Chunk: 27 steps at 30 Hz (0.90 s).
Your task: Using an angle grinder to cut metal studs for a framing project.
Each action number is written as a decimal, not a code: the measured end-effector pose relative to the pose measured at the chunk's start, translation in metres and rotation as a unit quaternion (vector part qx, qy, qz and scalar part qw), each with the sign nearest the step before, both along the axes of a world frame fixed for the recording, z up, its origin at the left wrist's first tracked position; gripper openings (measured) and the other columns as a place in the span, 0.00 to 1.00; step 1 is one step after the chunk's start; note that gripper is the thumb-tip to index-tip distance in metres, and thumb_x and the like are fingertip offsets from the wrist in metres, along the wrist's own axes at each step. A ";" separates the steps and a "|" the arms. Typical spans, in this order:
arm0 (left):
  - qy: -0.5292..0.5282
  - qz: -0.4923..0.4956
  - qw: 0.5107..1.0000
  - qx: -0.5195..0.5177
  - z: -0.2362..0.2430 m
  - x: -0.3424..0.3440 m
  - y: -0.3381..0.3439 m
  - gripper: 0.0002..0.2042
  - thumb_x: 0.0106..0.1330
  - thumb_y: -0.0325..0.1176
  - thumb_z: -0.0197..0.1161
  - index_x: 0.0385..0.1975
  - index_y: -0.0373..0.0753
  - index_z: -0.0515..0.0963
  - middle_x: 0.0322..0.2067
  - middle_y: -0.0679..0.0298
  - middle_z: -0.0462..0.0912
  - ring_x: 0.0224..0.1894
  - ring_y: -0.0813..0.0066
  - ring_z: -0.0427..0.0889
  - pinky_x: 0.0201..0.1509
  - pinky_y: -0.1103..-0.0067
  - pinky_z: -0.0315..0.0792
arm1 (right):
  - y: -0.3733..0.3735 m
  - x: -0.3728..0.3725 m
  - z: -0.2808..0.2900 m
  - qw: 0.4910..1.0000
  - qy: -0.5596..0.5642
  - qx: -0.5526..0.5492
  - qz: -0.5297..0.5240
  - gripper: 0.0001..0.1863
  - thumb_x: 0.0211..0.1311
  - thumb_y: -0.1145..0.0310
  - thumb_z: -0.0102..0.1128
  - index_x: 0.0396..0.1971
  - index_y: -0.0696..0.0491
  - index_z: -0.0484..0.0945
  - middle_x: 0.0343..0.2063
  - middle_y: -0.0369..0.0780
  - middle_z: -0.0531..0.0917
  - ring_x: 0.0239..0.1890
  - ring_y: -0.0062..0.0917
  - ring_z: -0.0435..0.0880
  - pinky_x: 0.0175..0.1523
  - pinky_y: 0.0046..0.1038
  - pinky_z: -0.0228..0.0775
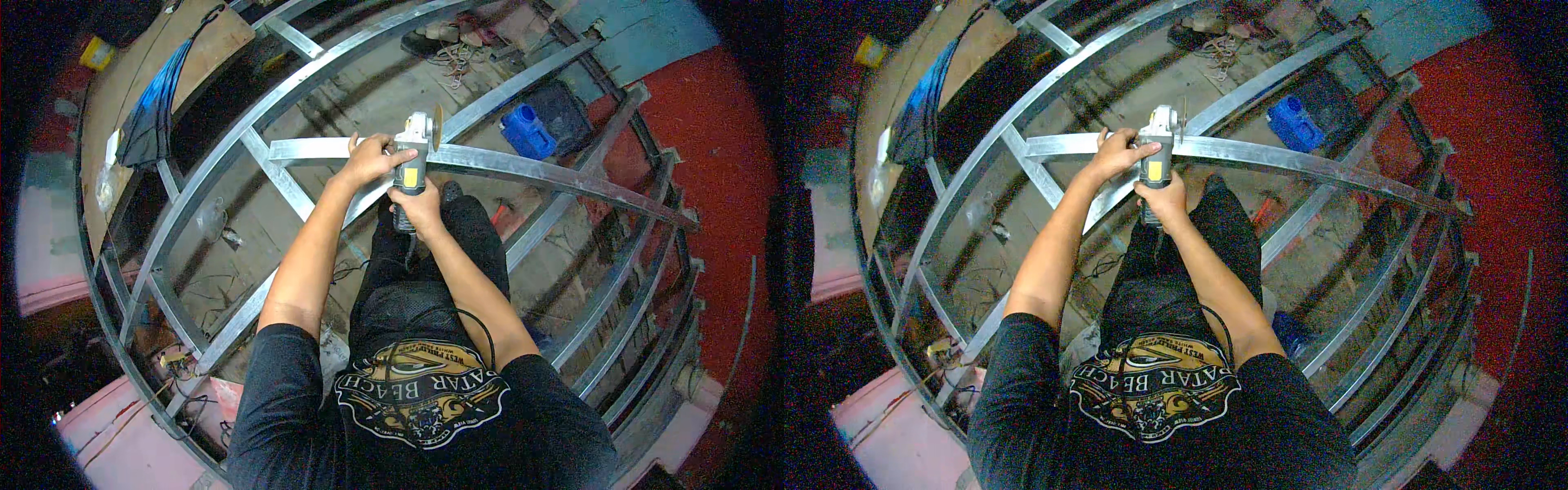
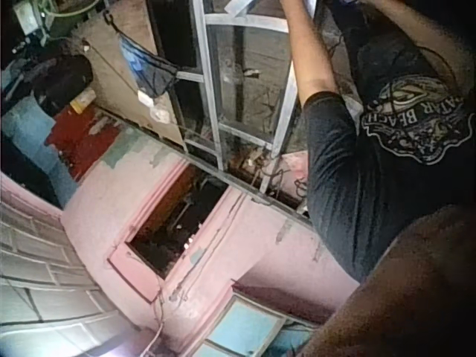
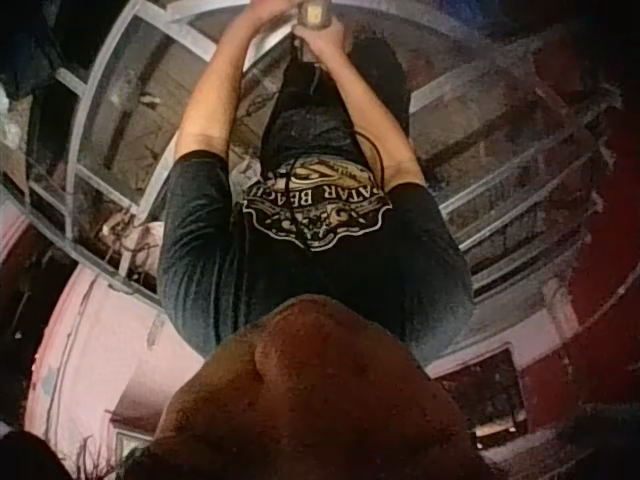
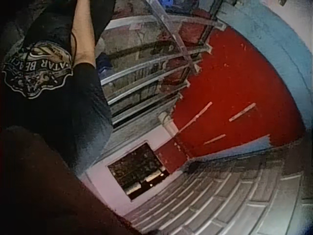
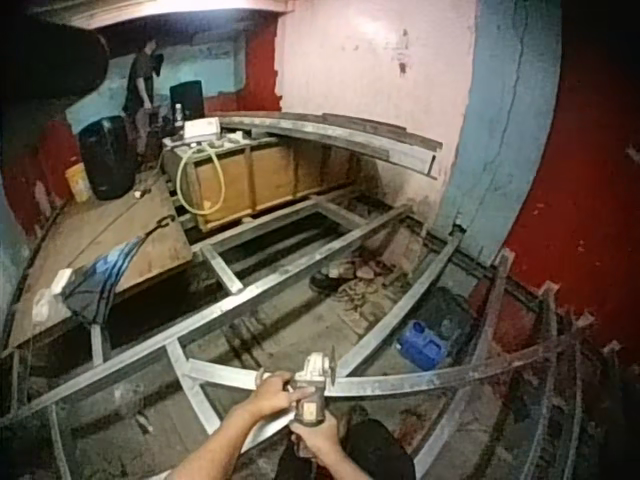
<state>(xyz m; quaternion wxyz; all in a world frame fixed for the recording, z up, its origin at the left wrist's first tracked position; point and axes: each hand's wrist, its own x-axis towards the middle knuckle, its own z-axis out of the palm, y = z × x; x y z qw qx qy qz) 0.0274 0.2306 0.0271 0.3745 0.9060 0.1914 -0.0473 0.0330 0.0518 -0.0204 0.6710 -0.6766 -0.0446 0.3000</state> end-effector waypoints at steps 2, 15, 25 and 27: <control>-0.014 0.003 1.000 -0.003 -0.001 0.000 0.000 0.43 0.60 0.78 0.66 0.45 0.33 0.87 0.40 0.50 0.89 0.54 0.52 0.86 0.83 0.46 0.40 | -0.001 0.000 -0.002 1.000 0.010 -0.004 -0.003 0.19 0.57 0.77 0.78 0.46 0.59 0.79 0.31 0.39 0.87 0.25 0.26 0.87 0.30 0.30 0.82; 0.011 -0.007 1.000 -0.017 0.004 0.004 0.004 0.47 0.58 0.77 0.66 0.46 0.27 0.88 0.41 0.44 0.91 0.55 0.44 0.88 0.83 0.44 0.37 | 0.000 -0.002 0.005 0.999 0.037 -0.005 -0.008 0.19 0.57 0.76 0.79 0.44 0.59 0.78 0.31 0.40 0.87 0.24 0.26 0.88 0.30 0.30 0.81; 0.035 -0.022 0.999 -0.020 0.011 0.006 0.006 0.47 0.59 0.77 0.65 0.48 0.27 0.87 0.45 0.42 0.91 0.58 0.43 0.87 0.83 0.42 0.36 | 0.002 -0.004 0.006 0.999 0.054 0.000 -0.008 0.22 0.54 0.75 0.80 0.45 0.60 0.77 0.31 0.40 0.87 0.24 0.27 0.88 0.30 0.31 0.81; 0.041 -0.022 0.999 -0.022 0.013 0.006 0.006 0.47 0.59 0.77 0.65 0.48 0.28 0.87 0.45 0.43 0.91 0.59 0.43 0.87 0.83 0.42 0.36 | 0.002 -0.003 0.006 0.999 0.052 0.001 -0.007 0.22 0.54 0.75 0.80 0.45 0.60 0.77 0.31 0.40 0.87 0.24 0.27 0.88 0.30 0.31 0.81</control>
